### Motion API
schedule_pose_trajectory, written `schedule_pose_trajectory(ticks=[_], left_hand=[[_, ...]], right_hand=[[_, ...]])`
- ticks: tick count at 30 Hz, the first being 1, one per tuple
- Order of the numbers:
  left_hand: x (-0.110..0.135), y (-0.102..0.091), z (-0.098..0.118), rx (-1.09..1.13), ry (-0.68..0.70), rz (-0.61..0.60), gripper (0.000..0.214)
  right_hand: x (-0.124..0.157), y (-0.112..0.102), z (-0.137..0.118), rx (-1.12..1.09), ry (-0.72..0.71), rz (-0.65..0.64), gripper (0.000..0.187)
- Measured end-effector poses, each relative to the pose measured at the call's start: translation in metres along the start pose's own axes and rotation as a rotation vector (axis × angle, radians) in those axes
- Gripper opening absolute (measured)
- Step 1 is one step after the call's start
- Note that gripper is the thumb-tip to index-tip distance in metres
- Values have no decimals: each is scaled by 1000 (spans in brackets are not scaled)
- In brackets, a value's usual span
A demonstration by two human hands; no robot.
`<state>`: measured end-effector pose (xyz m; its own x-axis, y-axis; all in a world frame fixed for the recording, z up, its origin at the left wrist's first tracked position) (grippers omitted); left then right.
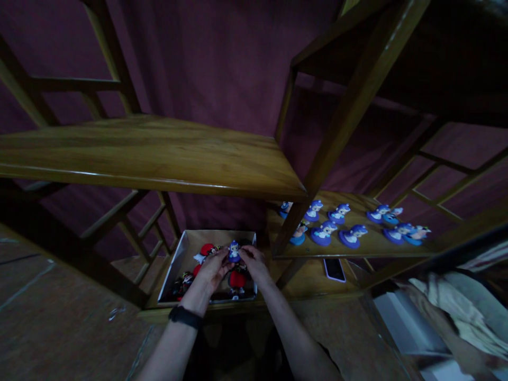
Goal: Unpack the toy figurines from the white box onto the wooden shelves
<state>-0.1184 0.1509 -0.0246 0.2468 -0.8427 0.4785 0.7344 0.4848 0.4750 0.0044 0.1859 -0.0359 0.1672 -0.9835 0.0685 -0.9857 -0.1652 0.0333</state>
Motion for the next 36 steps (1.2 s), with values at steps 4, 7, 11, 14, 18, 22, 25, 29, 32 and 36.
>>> schedule_pose_trajectory(ticks=[4,7,11,14,18,22,25,29,32,36], left_hand=[[3,5,2,-16,3,-57,12],[6,7,4,-32,12,-61,15],[7,8,6,-35,26,-53,16],[7,8,5,-36,18,-71,15],[8,8,6,-39,19,-78,14],[11,12,8,-92,65,-185,16],[14,16,9,-148,100,-293,23],[17,18,12,-193,133,-323,25],[17,17,13,-185,176,-275,27],[15,15,12,-179,245,-199,26]], right_hand=[[-2,2,-2,-106,91,40,27],[-1,3,-4,-191,121,38,27],[-1,4,-4,-231,105,16,27],[0,4,-4,-220,84,15,24],[0,4,-6,-218,79,-1,24],[1,3,-9,-214,57,-13,24],[2,0,-11,-187,30,-21,23],[4,-2,-14,-168,13,-14,22],[4,-2,-15,-170,4,-7,23],[4,-3,-17,-173,-15,4,21]])
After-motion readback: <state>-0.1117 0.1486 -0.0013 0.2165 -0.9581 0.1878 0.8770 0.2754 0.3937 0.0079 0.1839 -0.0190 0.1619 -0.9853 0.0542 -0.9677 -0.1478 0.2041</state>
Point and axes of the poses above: each hand's wrist, its own x-axis away from the middle knuckle, its own y-axis out of the palm, z = x × y, the point moved 3 cm from there along -x, towards the middle knuckle, and after that the axes turned 4 degrees about -x, right-handed, at the moved point
